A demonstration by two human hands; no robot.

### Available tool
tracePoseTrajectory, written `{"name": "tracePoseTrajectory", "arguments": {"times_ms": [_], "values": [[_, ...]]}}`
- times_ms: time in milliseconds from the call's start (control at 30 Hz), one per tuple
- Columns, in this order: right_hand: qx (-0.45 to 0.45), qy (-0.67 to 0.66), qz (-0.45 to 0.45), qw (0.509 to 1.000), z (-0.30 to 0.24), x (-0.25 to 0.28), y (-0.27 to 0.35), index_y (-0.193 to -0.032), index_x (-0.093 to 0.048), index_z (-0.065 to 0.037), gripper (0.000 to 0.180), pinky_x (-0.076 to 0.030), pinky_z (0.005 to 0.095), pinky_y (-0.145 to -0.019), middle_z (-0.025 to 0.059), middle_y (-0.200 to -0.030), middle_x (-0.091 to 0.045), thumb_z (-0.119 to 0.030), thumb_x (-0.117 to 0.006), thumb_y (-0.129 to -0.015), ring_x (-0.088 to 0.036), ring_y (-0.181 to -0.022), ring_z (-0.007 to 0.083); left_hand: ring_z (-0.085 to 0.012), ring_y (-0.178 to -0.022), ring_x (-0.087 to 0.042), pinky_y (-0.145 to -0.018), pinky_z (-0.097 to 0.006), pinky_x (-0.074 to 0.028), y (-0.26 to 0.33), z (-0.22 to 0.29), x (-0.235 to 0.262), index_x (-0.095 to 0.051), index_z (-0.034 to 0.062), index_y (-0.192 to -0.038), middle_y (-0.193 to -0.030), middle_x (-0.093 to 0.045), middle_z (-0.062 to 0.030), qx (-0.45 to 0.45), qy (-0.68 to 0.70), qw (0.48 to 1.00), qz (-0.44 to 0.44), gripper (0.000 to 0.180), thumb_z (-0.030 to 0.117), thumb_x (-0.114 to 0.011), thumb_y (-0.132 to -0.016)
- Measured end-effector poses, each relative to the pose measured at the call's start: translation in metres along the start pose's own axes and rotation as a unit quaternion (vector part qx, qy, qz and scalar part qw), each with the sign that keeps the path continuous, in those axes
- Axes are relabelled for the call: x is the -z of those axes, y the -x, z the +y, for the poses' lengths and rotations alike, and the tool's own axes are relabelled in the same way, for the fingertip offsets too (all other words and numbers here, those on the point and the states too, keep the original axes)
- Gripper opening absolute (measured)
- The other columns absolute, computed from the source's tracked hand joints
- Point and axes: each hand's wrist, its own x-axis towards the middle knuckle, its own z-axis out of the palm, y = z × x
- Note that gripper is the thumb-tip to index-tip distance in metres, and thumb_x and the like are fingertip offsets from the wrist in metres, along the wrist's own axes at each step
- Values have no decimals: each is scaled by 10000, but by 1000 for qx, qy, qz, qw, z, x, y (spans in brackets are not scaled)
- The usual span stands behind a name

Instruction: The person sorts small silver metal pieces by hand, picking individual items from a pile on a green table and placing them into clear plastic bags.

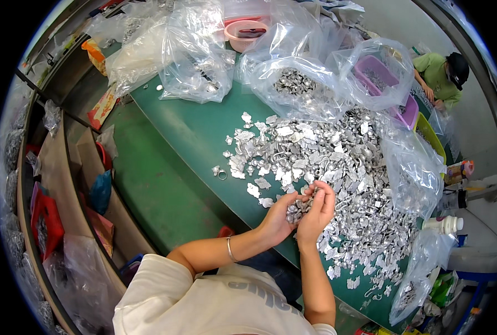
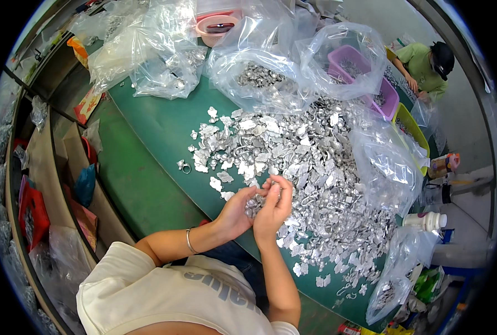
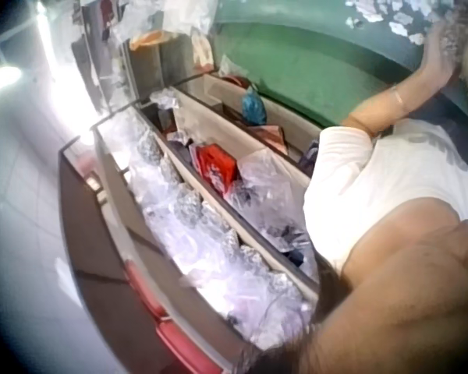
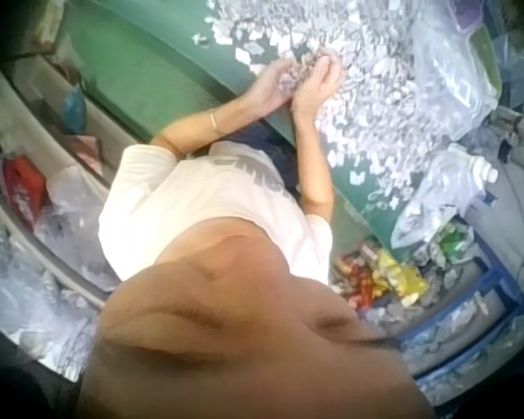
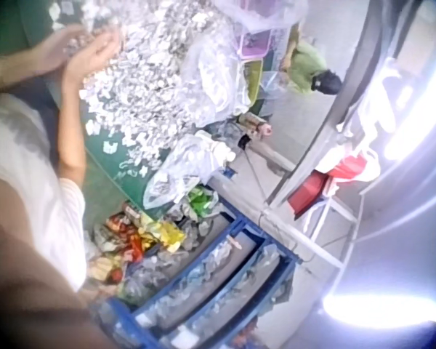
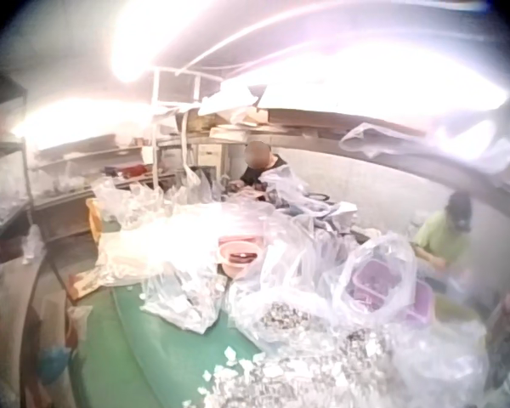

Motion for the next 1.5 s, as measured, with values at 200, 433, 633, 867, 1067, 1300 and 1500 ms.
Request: {"name": "tracePoseTrajectory", "arguments": {"times_ms": [200, 433, 633, 867, 1067, 1300, 1500], "values": [[265, 274, -75, 921, -13, 0, 0, -837, -590, -1, 49, -388, 409, -909, 118, -901, -566, -12, -564, -796, -557, -905, 280, -137, -987, -543, -895, -334, -420, -17, 1, -4, -533, 97, -1059, -1020, -563, -32, -10, 75, 991, -106, 271, 300, -387, -954], [299, 280, -46, 911, -23, -5, -2, -852, -596, -3, 77, -335, 487, -957, 113, -922, -570, -35, -553, -797, -549, -994, 330, -179, -972, -546, -896, -337, -434, -12, 9, -34, -521, 59, -1042, -996, -549, -68, 41, 170, 959, -222, 307, 328, -423, -934], [336, 137, -19, 932, -35, -3, 2, -856, -593, 18, 97, -419, 444, -871, 148, -918, -568, -5, -526, -788, -549, -914, 334, -225, -970, -560, -907, -453, -466, -66, 21, -5, -548, 5, -964, -1017, -566, -140, 121, 270, 952, -75, 217, 184, -453, -887], [243, 120, -143, 952, -36, 1, 15, -850, -611, 24, 122, -442, 362, -733, 141, -834, -585, 74, -553, -755, -556, -788, 290, -347, -1098, -487, -964, -520, -397, -147, 158, -102, -466, -17, -1138, -1150, -512, -194, -221, 224, 949, 21, 340, 228, -344, -936], [166, 132, -198, 957, -30, 5, 13, -863, -627, 4, 96, -451, 307, -673, 119, -817, -596, 32, -572, -790, -568, -756, 244, -378, -1239, -392, -1011, -534, -337, -142, 186, -104, -246, -29, -1361, -1341, -346, -278, -229, -56, 972, -17, 481, 127, -378, -925], [-46, 209, -261, 941, -16, 34, -19, -920, -624, 16, 118, -466, 292, -715, 119, -872, -628, -30, -587, -817, -605, -789, 219, -203, -1003, -585, -870, -310, -447, -28, 152, -18, -483, -5, -1225, -1047, -615, -114, -357, -418, 836, 11, 339, 96, -496, -902], [282, 310, -276, 865, 3, -27, -56, -1141, -557, -29, 420, -372, 397, -923, 137, -1147, -551, -92, -660, -739, -471, -1118, 315, -365, -1304, -287, -1062, -522, -197, 8, 106, 39, -375, 23, -1309, -1352, -359, -200, -442, -759, 428, 211, 544, 99, -602, -820]]}}
